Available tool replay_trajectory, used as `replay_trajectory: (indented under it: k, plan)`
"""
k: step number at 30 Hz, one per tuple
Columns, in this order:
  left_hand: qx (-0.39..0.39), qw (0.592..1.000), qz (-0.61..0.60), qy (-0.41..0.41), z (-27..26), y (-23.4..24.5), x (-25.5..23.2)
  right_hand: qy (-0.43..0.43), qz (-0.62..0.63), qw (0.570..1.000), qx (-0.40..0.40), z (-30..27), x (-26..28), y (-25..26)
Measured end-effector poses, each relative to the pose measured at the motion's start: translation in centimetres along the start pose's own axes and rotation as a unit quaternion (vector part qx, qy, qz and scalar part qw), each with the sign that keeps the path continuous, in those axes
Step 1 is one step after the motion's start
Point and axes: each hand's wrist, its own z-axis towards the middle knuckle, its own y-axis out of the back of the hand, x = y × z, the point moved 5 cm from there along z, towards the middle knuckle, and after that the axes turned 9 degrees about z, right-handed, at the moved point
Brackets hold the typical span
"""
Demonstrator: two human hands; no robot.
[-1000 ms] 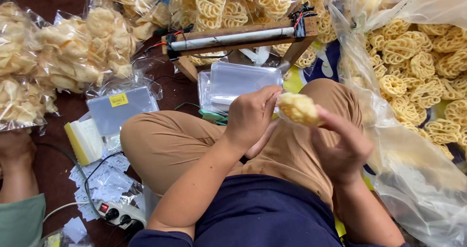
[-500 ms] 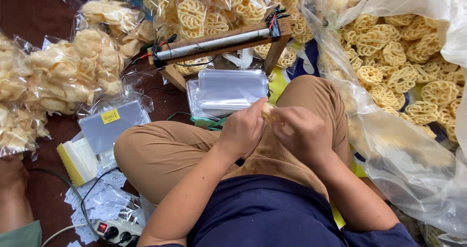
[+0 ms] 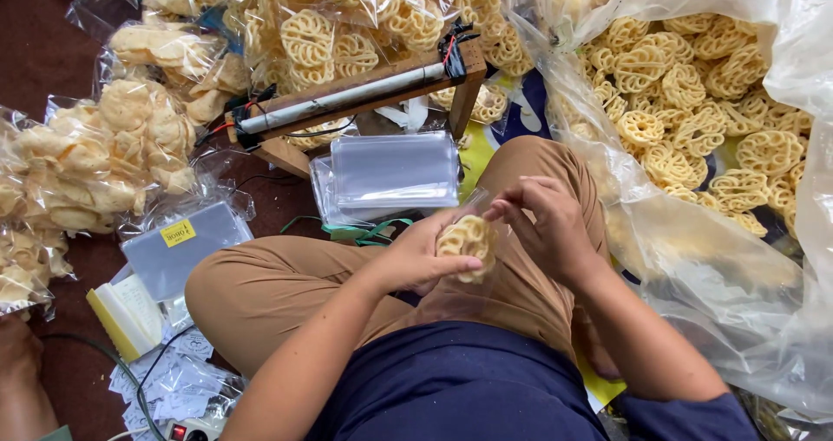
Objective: Packaging individual crackers into plastic bags for sealing
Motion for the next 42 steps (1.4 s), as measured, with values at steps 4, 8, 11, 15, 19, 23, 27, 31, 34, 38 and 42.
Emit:
replay_trajectory:
  k: [4, 8, 11, 15, 19, 23, 27, 31, 34, 38, 42]
  plan:
    - [0.037, 0.99, -0.138, 0.013, 1.8, 0.5, 3.3, -0.087, -0.028, 0.996, 0.013, 1.3, -12.7, 5.0]
    - [0.069, 0.949, -0.303, 0.045, 2.0, 1.8, 1.2, -0.339, -0.421, 0.804, 0.248, -0.4, -26.3, 11.7]
    - [-0.025, 0.969, -0.233, 0.073, 3.4, 1.9, 1.2, -0.238, -0.449, 0.826, 0.245, -2.5, -31.1, 13.3]
    - [-0.032, 0.993, -0.101, 0.05, 4.3, 2.2, 0.0, -0.197, -0.124, 0.972, 0.028, 2.8, -16.1, 9.7]
    - [0.002, 0.998, -0.011, -0.055, 4.7, 1.9, -0.4, -0.201, 0.308, 0.93, 0.007, 3.9, -6.8, 4.9]
    - [-0.013, 0.998, 0.044, -0.046, 3.8, 2.1, -0.8, -0.191, 0.306, 0.918, 0.162, 4.1, -4.1, 2.8]
    - [-0.041, 0.996, 0.053, -0.05, 3.1, 1.9, -1.1, -0.097, 0.194, 0.969, 0.116, 4.6, -1.4, 2.2]
    - [-0.065, 0.997, -0.034, -0.023, 2.6, 1.3, -1.8, 0.007, 0.048, 0.996, 0.078, 3.6, 1.3, 1.3]
    - [-0.055, 0.998, -0.033, -0.015, 3.3, 1.2, -0.7, 0.044, -0.017, 0.998, 0.042, 1.8, 0.9, 0.3]
    - [-0.016, 1.0, -0.015, 0.0, 3.1, 1.1, -1.4, -0.071, 0.065, 0.991, 0.094, 1.5, -3.0, 0.7]
    - [-0.029, 0.998, -0.06, 0.022, 3.8, 1.5, 0.1, -0.098, -0.103, 0.99, 0.013, 3.2, -24.8, 8.6]
